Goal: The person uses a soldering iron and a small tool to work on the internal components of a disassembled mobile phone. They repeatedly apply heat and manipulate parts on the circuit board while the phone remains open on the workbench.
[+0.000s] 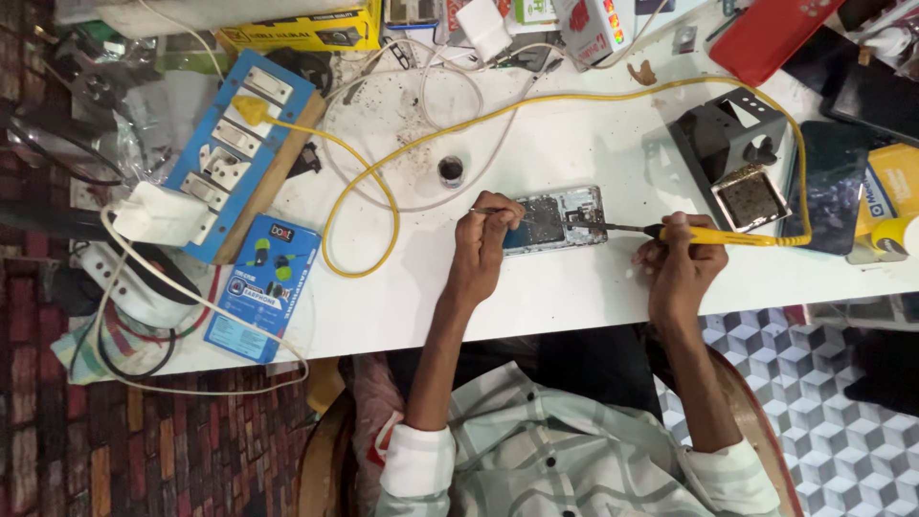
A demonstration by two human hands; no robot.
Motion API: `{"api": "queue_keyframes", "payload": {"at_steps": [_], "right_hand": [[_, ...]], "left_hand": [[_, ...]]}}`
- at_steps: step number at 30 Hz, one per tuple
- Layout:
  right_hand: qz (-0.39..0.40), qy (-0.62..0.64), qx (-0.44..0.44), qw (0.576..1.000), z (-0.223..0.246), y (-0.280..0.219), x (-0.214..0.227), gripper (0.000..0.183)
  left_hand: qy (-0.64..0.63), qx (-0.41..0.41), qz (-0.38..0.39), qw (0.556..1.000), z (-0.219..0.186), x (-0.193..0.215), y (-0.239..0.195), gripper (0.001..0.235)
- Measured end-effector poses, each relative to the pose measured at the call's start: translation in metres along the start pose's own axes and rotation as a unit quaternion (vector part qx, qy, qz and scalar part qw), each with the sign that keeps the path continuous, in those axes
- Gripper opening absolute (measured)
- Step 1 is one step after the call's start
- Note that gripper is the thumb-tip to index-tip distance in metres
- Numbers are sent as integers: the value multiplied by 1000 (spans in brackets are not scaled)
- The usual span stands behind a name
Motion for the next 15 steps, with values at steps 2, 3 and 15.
{"api": "queue_keyframes", "payload": {"at_steps": [2,3,15], "right_hand": [[3,-13,-1,1000,0,0,0,26],[4,-18,-2,1000,0,0,-1,26],[-8,25,5,1000,-2,0,1,22]], "left_hand": [[5,4,0,1000,1,1,0,21],[4,-6,0,1000,1,1,0,21],[20,-16,2,1000,-2,0,-1,20]]}}
Point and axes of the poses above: each hand's wrist, its own y-axis towards the middle knuckle, its own x-axis out of the back of the hand, z = x × y, the point moved 1 cm from there along y, towards the middle knuckle, and after that the axes turned 7 degrees about z, right-handed, at the moved point
